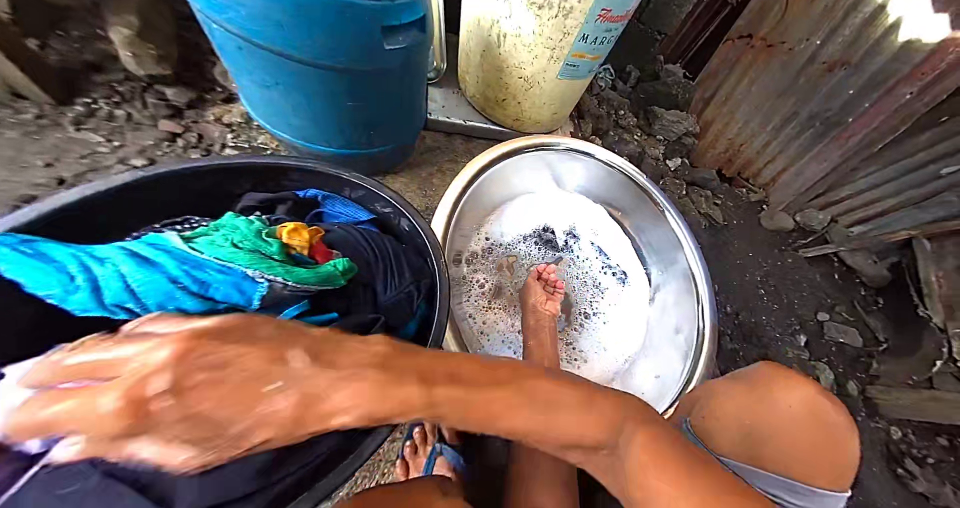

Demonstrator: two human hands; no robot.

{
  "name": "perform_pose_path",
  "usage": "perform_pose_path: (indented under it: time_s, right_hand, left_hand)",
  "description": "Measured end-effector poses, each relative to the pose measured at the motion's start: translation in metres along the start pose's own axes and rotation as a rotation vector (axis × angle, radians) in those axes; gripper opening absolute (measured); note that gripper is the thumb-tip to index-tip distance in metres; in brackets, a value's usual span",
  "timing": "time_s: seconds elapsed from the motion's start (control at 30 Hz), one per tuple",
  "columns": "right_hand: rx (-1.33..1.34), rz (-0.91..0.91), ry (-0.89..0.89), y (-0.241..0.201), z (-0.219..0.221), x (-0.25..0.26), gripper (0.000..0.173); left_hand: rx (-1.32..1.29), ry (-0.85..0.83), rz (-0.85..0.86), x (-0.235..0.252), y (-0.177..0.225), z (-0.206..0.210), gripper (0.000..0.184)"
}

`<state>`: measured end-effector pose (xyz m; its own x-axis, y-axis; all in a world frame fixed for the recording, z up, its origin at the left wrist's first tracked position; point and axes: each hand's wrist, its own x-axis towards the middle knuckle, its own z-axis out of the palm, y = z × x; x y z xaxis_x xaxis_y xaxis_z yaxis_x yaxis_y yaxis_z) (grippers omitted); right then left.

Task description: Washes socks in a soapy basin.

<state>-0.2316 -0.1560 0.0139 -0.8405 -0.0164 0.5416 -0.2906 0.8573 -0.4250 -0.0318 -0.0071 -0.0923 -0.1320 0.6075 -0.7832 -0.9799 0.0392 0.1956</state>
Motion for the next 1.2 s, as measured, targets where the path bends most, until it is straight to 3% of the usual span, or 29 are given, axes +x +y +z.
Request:
perform_pose_path:
  time_s: [0.1, 0.17, 0.23, 0.3, 0.33, 0.4, 0.5, 0.57, 0.63, 0.77, 0.83, 0.97, 1.07, 1.2]
  right_hand:
    - [0.106, 0.155, 0.252, 0.01, -0.11, -0.047, 0.013]
    - [-0.049, 0.495, 0.368, 0.063, -0.143, -0.113, 0.015]
    - [-0.167, 1.05, 0.268, 0.125, -0.165, -0.198, 0.031]
    - [-0.123, 1.55, 0.27, 0.176, -0.182, -0.282, 0.058]
    - [-0.098, 1.729, 0.335, 0.188, -0.19, -0.318, 0.071]
    - [-0.107, 1.911, 0.51, 0.199, -0.199, -0.377, 0.091]
    - [0.022, 1.955, 0.794, 0.208, -0.202, -0.411, 0.088]
    - [0.101, 1.956, 0.85, 0.218, -0.2, -0.408, 0.083]
    - [0.105, 1.914, 0.694, 0.233, -0.196, -0.396, 0.084]
    - [-0.034, 1.775, 0.078, 0.254, -0.186, -0.339, 0.106]
    - [-0.086, 1.729, -0.112, 0.259, -0.169, -0.314, 0.103]
    - [-0.163, 1.509, -0.285, 0.24, -0.126, -0.273, 0.063]
    - [-0.101, 1.385, -0.399, 0.21, -0.094, -0.268, 0.064]
    - [-0.023, 1.305, -0.36, 0.17, -0.068, -0.297, 0.059]
  left_hand:
    - [-0.037, -0.003, -0.002, 0.006, 0.003, -0.005, 0.029]
    - [-0.063, -0.042, 0.027, 0.018, 0.0, -0.012, 0.028]
    - [-0.065, -0.005, 0.051, 0.023, -0.002, -0.016, 0.028]
    - [-0.03, 0.039, 0.045, 0.024, 0.001, -0.019, 0.028]
    - [-0.023, 0.048, 0.044, 0.024, 0.002, -0.02, 0.028]
    - [-0.011, 0.055, 0.057, 0.026, 0.004, -0.023, 0.028]
    - [-0.001, 0.079, 0.063, 0.031, 0.007, -0.029, 0.028]
    - [0.013, 0.108, 0.07, 0.033, 0.008, -0.03, 0.027]
    - [0.031, 0.123, 0.08, 0.035, 0.008, -0.029, 0.029]
    - [0.063, 0.123, 0.087, 0.037, 0.005, -0.028, 0.031]
    - [0.06, 0.133, 0.085, 0.039, 0.003, -0.03, 0.031]
    - [0.041, 0.179, 0.126, 0.043, 0.01, -0.031, 0.03]
    - [0.182, 0.352, 0.251, 0.041, 0.019, -0.033, 0.023]
    - [0.464, 0.493, 0.405, 0.037, 0.037, -0.045, 0.038]
